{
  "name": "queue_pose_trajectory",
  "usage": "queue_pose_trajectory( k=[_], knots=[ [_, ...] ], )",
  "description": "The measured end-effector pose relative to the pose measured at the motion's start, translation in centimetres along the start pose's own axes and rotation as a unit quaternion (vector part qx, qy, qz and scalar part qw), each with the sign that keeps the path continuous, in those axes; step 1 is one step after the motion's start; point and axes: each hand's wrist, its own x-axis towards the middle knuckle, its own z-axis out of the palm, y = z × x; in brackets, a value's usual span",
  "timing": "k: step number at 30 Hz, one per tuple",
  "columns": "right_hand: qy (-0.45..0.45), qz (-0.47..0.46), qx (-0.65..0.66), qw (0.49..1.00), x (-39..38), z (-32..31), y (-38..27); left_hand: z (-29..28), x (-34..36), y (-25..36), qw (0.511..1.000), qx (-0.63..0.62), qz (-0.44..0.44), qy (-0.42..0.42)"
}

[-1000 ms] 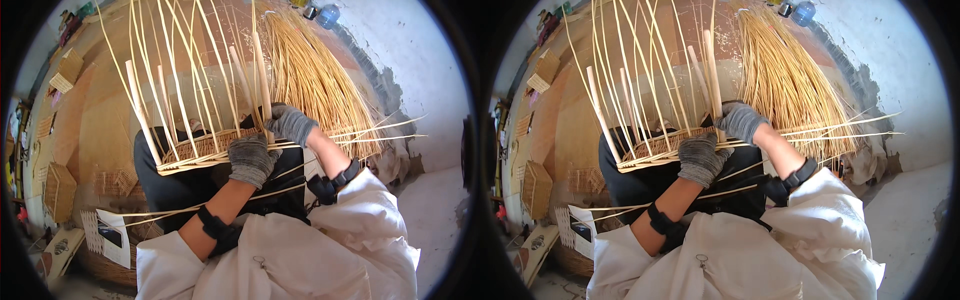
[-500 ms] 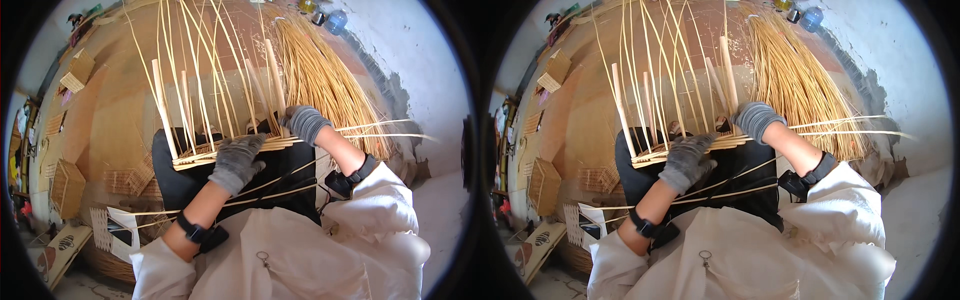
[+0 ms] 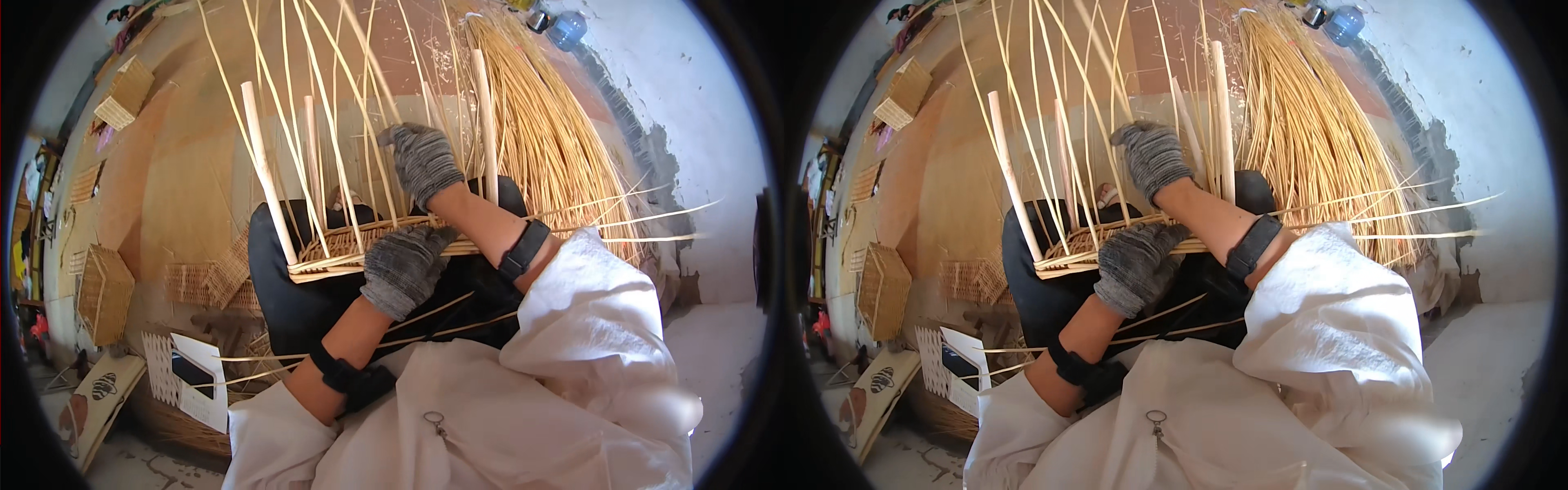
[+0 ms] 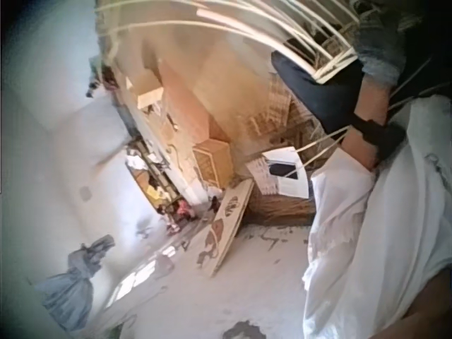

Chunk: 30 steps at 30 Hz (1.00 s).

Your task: The person weaves a basket by interlacing thin wooden strips around a frame of thicker rods, using a wooden mallet to pack the rows tightly. They then use shears to trim the excess ends of the rods before continuing to weave with more strips.

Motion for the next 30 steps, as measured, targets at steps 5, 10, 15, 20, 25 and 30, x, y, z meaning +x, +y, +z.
queue_pose_trajectory(
  k=[5, 10, 15, 20, 25, 30],
  knots=[
    [0.047, -0.174, -0.419, 0.89, 0.3, -0.8, 0.4, 0.6, -0.1, 0.2, 1.0, 0.013, -0.012, -0.025],
    [-0.024, 0.13, -0.006, 0.991, -0.5, -2.0, -2.9, -4.2, -3.2, -0.4, 0.985, -0.021, 0.054, 0.161],
    [0.008, -0.118, -0.461, 0.879, -6.0, -8.4, -8.9, -7.7, -4.4, 0.3, 0.984, -0.023, 0.023, 0.177],
    [-0.114, 0.147, -0.545, 0.818, -8.5, -14.0, -9.0, -0.9, 2.2, 4.8, 0.998, 0.046, 0.013, 0.037],
    [-0.08, 0.196, -0.12, 0.97, -8.9, -13.4, -4.6, 2.2, 3.4, 3.7, 0.996, 0.014, -0.019, -0.082],
    [-0.103, 0.163, -0.075, 0.978, -9.5, -12.8, -3.0, 2.4, 2.5, 3.1, 0.998, 0.047, 0.026, -0.021]
  ],
)
